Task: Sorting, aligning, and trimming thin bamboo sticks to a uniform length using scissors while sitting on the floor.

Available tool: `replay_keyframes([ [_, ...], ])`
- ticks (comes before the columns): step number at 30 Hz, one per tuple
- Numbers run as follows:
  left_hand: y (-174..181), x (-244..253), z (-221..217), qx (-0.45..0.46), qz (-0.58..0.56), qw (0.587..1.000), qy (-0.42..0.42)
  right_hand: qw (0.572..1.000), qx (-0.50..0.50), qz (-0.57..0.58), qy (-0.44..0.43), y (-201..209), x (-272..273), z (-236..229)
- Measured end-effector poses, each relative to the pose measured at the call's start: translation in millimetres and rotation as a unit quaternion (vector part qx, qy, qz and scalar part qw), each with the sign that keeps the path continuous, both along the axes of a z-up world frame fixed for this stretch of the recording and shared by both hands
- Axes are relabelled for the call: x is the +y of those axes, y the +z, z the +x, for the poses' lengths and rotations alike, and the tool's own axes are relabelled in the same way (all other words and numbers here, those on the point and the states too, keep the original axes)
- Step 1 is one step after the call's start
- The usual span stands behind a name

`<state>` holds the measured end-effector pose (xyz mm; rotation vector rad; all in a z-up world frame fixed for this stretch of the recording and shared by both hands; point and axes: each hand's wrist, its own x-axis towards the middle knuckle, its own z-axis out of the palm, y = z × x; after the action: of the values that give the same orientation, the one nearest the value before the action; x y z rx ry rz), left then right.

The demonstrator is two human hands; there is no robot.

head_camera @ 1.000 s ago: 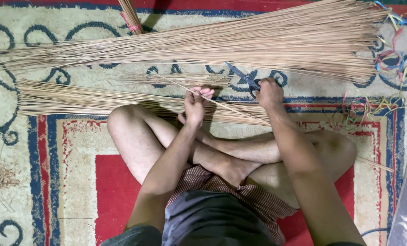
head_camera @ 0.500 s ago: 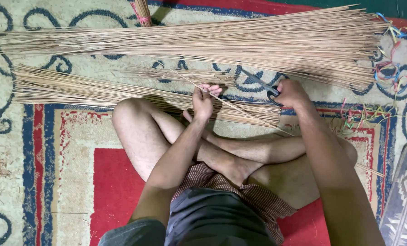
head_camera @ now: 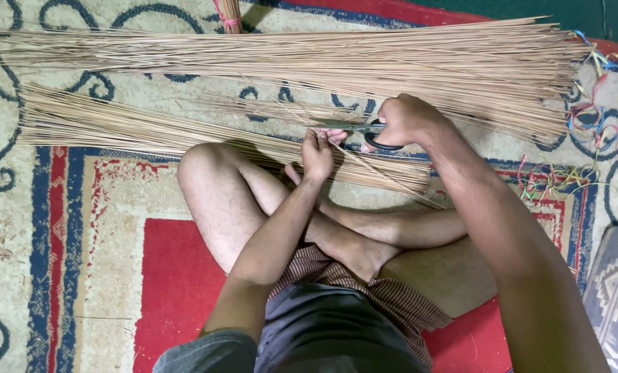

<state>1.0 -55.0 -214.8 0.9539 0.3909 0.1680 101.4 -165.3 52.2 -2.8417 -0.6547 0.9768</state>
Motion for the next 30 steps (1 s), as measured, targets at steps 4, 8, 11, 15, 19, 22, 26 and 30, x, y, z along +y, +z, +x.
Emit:
replay_keyframes([
  [4,12,0,-3,-0.001,0.001,1.000,0.003,0.996,-0.043,-0.057,0.049,-8,13,-3],
  [8,19,1,-3,-0.006,0.005,1.000,0.006,0.992,-0.054,-0.081,0.079,-17,22,8],
  [11,28,2,-5,-0.003,0.013,1.000,0.006,0.991,-0.037,-0.100,0.083,-3,36,6],
  [15,36,3,-8,0.000,0.037,0.999,0.007,0.986,-0.019,-0.137,0.090,6,52,6],
  [19,43,3,-10,0.003,0.084,0.997,-0.003,0.983,-0.009,-0.154,0.100,-26,49,24],
  [22,53,5,-13,0.000,0.096,0.995,-0.010,0.978,-0.002,-0.176,0.115,-26,56,24],
  [26,57,7,-15,0.015,0.142,0.989,-0.022,0.975,-0.009,-0.174,0.141,-12,67,13],
  [30,56,8,-14,0.030,0.202,0.979,-0.021,0.970,-0.021,-0.175,0.169,-6,73,9],
])
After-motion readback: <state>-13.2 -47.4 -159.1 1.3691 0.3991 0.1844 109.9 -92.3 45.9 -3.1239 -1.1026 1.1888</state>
